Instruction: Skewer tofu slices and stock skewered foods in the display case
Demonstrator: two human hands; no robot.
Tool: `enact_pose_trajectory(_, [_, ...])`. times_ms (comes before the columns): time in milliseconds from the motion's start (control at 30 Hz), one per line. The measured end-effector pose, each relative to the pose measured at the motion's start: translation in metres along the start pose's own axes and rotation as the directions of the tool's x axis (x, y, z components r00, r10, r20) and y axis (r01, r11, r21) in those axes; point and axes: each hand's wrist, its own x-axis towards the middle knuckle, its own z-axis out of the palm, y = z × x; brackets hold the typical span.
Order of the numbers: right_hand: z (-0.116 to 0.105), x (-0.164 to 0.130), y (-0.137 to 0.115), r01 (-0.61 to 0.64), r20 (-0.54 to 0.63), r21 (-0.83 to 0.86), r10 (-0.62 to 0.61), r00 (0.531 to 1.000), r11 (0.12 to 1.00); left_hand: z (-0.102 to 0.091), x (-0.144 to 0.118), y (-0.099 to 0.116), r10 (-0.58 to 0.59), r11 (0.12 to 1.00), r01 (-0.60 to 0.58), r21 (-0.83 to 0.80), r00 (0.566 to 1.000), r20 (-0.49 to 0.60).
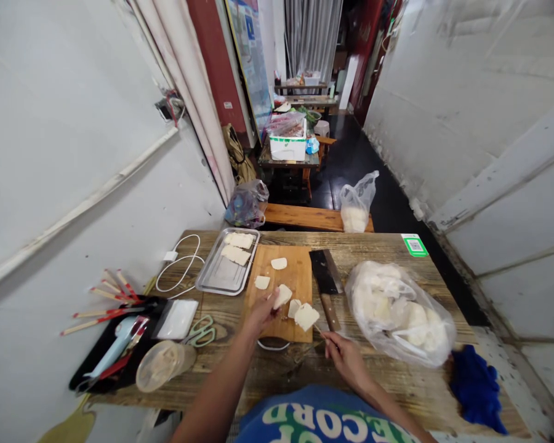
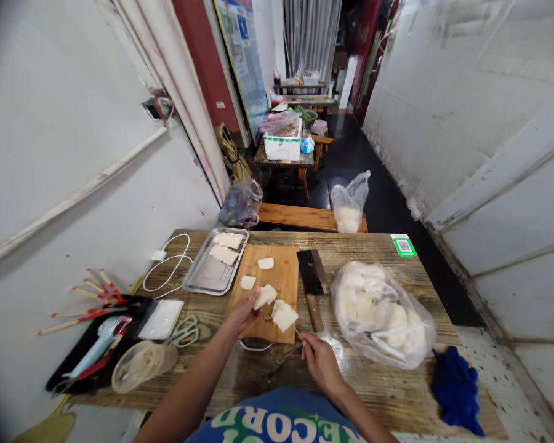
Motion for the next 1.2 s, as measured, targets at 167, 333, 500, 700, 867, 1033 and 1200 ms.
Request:
enact_pose_trajectory(167, [-0.001, 0.000, -0.007, 0.033, 0.005, -0.024, -0.033, 0.999, 0.999, 0.017, -0.010, -0.006, -0.056, 0.976, 0.075, -0.205, 0.994, 0.098])
enact_pose_trajectory(333, [-0.002, 0.000, -0.007, 0.045, 0.011, -0.044, -0.045, 0.999, 0.998, 0.031, -0.014, -0.003, -0.177, 0.934, 0.199, -0.298, 0.979, 0.099])
enact_pose_trajectory(500, [-0.002, -0.001, -0.005, 0.055, -0.009, -0.045, -0.056, 0.998, 0.997, 0.041, -0.018, 0.000, -0.206, 0.892, 0.221, -0.394, 0.975, 0.082])
enact_pose_trajectory(700, [-0.002, -0.004, -0.003, 0.054, -0.006, -0.033, -0.054, 0.999, 0.998, 0.046, -0.014, 0.002, -0.215, 0.839, 0.187, -0.511, 0.977, 0.004])
enact_pose_trajectory(867, [-0.003, -0.004, -0.004, 0.044, 0.005, -0.055, -0.044, 0.999, 0.997, 0.048, -0.012, 0.000, -0.228, 0.811, 0.183, -0.556, 0.974, -0.011])
enact_pose_trajectory(1033, [-0.003, -0.004, -0.001, 0.046, 0.019, -0.062, -0.045, 0.999, 0.997, 0.049, -0.012, -0.001, -0.218, 0.803, 0.166, -0.572, 0.976, -0.023])
enact_pose_trajectory(1200, [-0.002, -0.004, 0.001, 0.054, 0.015, -0.060, -0.053, 0.998, 0.997, 0.048, -0.011, -0.001, -0.200, 0.797, 0.129, -0.591, 0.978, -0.057])
